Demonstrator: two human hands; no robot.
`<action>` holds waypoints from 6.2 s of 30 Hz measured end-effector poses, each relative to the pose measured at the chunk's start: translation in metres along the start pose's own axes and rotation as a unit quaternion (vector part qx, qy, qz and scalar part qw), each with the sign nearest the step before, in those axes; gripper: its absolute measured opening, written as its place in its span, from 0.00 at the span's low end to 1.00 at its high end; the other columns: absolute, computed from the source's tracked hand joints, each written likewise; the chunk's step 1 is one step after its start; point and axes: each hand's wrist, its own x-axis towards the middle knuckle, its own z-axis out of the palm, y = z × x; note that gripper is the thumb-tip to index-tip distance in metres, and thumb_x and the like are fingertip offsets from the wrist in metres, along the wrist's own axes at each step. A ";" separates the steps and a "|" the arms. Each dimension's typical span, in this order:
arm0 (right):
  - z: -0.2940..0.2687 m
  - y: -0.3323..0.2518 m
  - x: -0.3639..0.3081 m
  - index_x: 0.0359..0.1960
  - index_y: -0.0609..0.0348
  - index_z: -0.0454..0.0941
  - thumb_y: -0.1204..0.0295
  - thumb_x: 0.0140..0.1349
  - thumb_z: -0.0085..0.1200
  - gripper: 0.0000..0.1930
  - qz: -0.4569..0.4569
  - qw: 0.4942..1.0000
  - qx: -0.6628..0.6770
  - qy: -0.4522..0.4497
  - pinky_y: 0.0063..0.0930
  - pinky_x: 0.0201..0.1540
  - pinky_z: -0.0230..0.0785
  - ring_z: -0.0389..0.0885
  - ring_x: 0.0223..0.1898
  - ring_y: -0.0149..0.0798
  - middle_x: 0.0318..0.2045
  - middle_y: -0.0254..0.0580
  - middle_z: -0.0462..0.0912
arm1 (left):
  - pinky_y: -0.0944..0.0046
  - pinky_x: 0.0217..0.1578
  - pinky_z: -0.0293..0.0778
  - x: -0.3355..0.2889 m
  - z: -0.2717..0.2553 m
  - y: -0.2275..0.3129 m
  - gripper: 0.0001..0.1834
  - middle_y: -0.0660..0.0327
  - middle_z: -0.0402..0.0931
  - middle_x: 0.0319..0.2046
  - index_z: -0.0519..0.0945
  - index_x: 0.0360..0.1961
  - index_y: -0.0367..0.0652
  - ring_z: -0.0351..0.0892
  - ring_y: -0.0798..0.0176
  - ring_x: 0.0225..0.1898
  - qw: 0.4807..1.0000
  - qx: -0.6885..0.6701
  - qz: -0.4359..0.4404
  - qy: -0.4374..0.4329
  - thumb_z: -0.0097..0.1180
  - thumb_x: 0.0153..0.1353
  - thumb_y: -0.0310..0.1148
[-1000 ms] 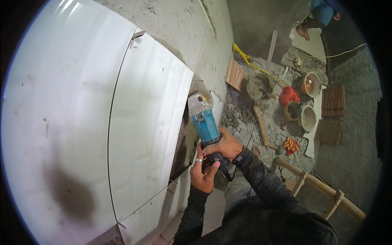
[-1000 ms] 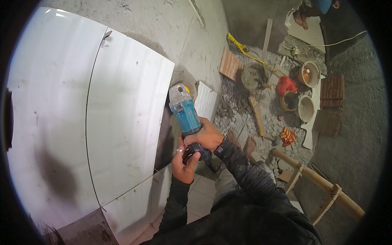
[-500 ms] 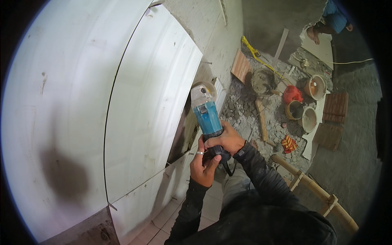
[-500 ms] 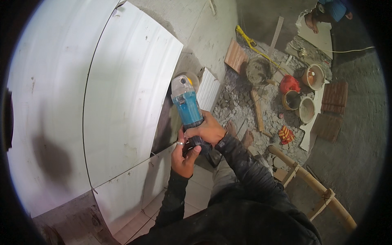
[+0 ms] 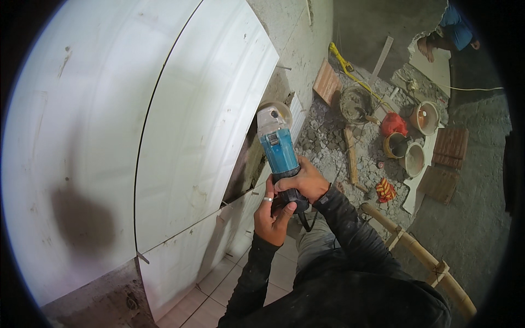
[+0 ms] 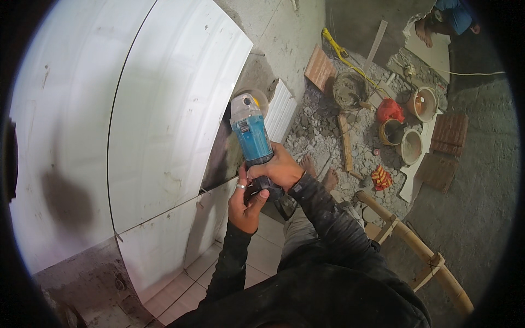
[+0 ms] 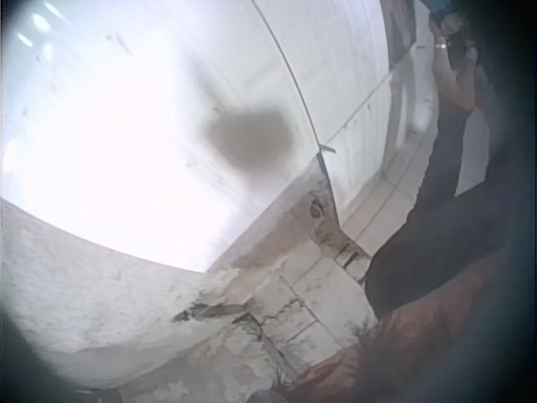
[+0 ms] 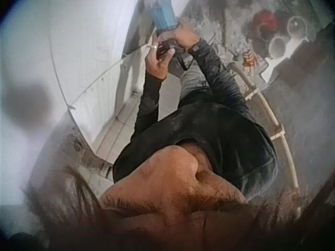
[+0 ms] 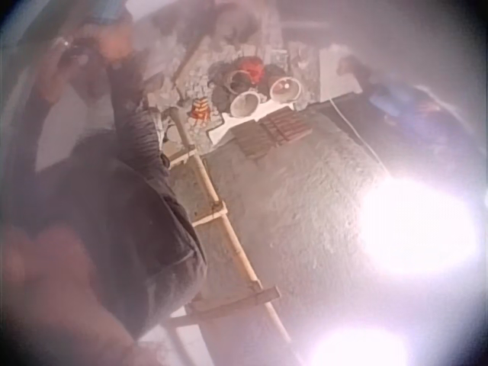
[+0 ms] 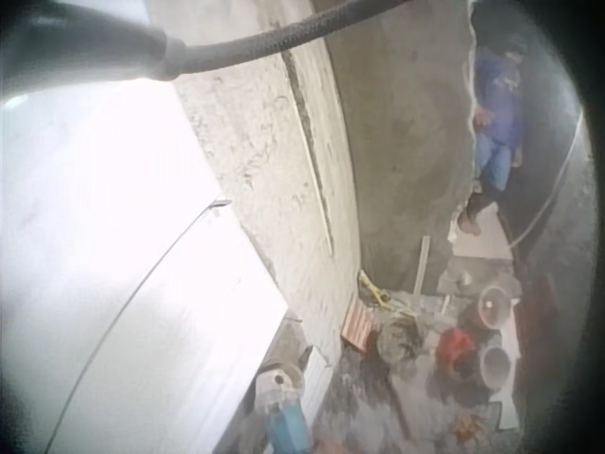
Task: The person uses an angle grinder to cut or grind along the edge of a white tiled wall. The tool is held with both hands and moved steadily along the wall surface, creating dust as it cuts.
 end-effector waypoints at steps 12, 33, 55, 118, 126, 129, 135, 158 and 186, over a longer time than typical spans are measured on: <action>0.010 -0.003 -0.005 0.65 0.77 0.64 0.74 0.43 0.77 0.47 0.001 1.000 -0.013 -0.014 0.36 0.55 0.80 0.85 0.48 0.42 0.48 0.48 0.83 | 0.65 0.52 0.78 -0.008 -0.005 0.003 0.51 0.49 0.80 0.56 0.52 0.81 0.29 0.83 0.63 0.52 1.000 0.008 0.011 0.014 0.68 0.71 0.44; 0.026 0.002 -0.001 0.63 0.76 0.65 0.74 0.43 0.76 0.45 0.000 0.999 0.008 -0.039 0.36 0.53 0.81 0.86 0.46 0.42 0.47 0.49 0.83 | 0.69 0.55 0.77 -0.014 -0.023 -0.005 0.52 0.50 0.78 0.61 0.51 0.82 0.30 0.80 0.65 0.57 1.000 0.013 0.000 0.014 0.69 0.70 0.43; 0.038 0.006 -0.006 0.52 0.68 0.80 0.76 0.46 0.72 0.28 -0.021 0.999 -0.013 -0.043 0.31 0.48 0.81 0.86 0.41 0.36 0.41 0.41 0.86 | 0.65 0.55 0.78 -0.028 -0.025 0.005 0.50 0.47 0.79 0.57 0.53 0.81 0.30 0.83 0.62 0.54 0.998 0.029 0.012 0.047 0.68 0.71 0.42; 0.052 0.014 -0.001 0.48 0.67 0.80 0.76 0.46 0.72 0.25 -0.012 0.996 -0.041 -0.073 0.31 0.47 0.82 0.88 0.38 0.36 0.39 0.42 0.88 | 0.62 0.55 0.79 -0.043 -0.032 -0.006 0.49 0.46 0.80 0.56 0.54 0.80 0.28 0.84 0.59 0.55 0.996 0.019 0.009 0.089 0.68 0.72 0.42; 0.052 0.014 -0.001 0.46 0.67 0.79 0.77 0.47 0.70 0.23 -0.014 0.992 -0.017 -0.120 0.31 0.47 0.82 0.87 0.38 0.35 0.37 0.41 0.88 | 0.66 0.52 0.78 -0.047 -0.030 -0.005 0.49 0.51 0.78 0.56 0.55 0.80 0.32 0.80 0.64 0.54 0.996 0.016 -0.003 0.090 0.68 0.71 0.47; 0.052 0.013 -0.001 0.47 0.67 0.78 0.77 0.47 0.70 0.23 -0.012 0.991 -0.009 -0.132 0.32 0.46 0.82 0.88 0.37 0.36 0.36 0.41 0.88 | 0.64 0.55 0.78 -0.048 -0.031 -0.006 0.49 0.48 0.79 0.57 0.53 0.81 0.30 0.82 0.61 0.56 0.996 0.012 -0.002 0.089 0.67 0.72 0.44; 0.052 0.017 0.002 0.53 0.71 0.74 0.75 0.45 0.75 0.32 0.006 0.993 -0.010 -0.121 0.33 0.50 0.81 0.87 0.42 0.38 0.42 0.45 0.86 | 0.62 0.58 0.78 -0.047 -0.035 -0.008 0.49 0.46 0.79 0.59 0.52 0.81 0.29 0.82 0.60 0.57 0.996 0.021 -0.011 0.080 0.67 0.72 0.42; 0.025 0.041 0.016 0.50 0.68 0.78 0.75 0.44 0.73 0.28 -0.004 0.996 -0.026 -0.085 0.32 0.47 0.81 0.87 0.39 0.36 0.38 0.42 0.87 | 0.62 0.49 0.80 -0.037 -0.021 -0.024 0.37 0.50 0.84 0.47 0.70 0.66 0.24 0.85 0.60 0.49 0.997 0.009 0.002 0.076 0.71 0.69 0.43; 0.020 0.102 0.038 0.53 0.68 0.78 0.77 0.47 0.75 0.29 -0.093 0.986 0.054 -0.129 0.33 0.50 0.81 0.88 0.39 0.36 0.41 0.43 0.88 | 0.60 0.55 0.83 -0.012 -0.048 -0.049 0.51 0.49 0.77 0.59 0.63 0.71 0.30 0.83 0.56 0.56 0.992 0.005 -0.127 0.019 0.84 0.53 0.34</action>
